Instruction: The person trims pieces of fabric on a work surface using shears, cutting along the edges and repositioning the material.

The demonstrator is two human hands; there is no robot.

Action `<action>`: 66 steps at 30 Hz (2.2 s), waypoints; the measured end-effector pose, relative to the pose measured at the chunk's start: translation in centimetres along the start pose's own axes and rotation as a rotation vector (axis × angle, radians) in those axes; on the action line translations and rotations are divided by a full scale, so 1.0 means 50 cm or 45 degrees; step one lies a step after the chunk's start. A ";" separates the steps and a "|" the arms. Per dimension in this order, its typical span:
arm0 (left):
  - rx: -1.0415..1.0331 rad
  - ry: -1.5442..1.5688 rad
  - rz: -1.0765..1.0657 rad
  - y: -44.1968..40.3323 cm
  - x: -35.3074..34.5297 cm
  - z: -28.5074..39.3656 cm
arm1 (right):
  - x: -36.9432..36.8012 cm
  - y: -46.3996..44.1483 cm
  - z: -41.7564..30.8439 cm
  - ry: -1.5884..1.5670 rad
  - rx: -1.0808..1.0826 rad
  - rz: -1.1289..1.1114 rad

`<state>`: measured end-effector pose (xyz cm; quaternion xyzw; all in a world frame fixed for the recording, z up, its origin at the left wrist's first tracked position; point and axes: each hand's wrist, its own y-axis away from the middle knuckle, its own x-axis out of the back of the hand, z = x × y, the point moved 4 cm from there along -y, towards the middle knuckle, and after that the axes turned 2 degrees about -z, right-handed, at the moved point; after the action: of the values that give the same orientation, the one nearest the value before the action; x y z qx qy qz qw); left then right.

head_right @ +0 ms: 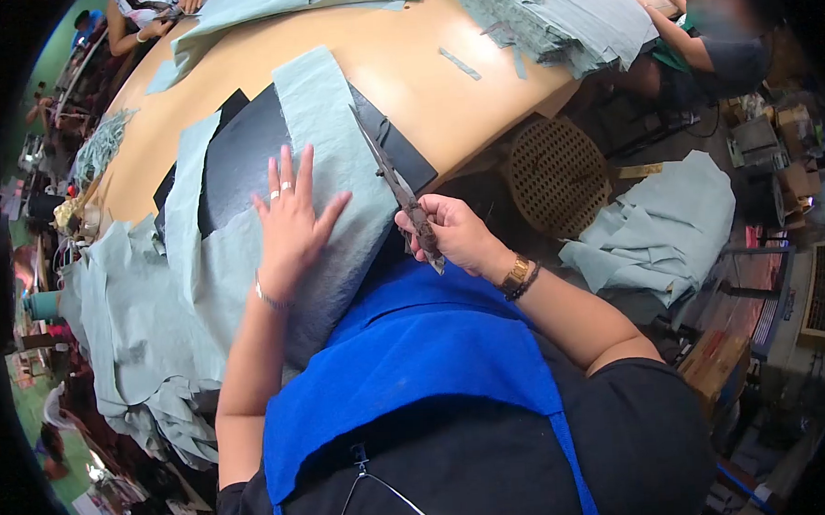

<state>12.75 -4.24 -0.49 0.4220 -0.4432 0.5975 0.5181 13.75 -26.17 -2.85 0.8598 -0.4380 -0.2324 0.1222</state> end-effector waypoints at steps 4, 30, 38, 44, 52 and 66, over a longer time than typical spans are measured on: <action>-0.071 -0.024 0.025 -0.057 -0.011 -0.014 | 0.000 0.002 -0.007 -0.032 -0.022 -0.022; -0.082 -0.112 -0.052 0.026 -0.012 0.034 | -0.014 -0.004 0.003 -0.099 0.031 0.030; -0.166 -0.074 0.045 -0.081 -0.037 0.007 | -0.024 -0.003 0.010 -0.135 0.068 0.023; -0.146 -0.090 0.021 -0.065 -0.034 0.013 | -0.021 0.005 0.009 -0.070 0.014 0.039; -0.160 -0.095 0.047 -0.038 -0.035 0.027 | -0.024 -0.018 -0.001 -0.125 0.046 0.060; -0.170 -0.107 -0.029 -0.005 -0.027 0.039 | -0.027 -0.016 0.000 -0.213 0.063 0.042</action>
<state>13.24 -6.46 -1.29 0.4161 -0.4986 0.5426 0.5328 13.64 -24.61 -2.79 0.8327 -0.4665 -0.2905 0.0675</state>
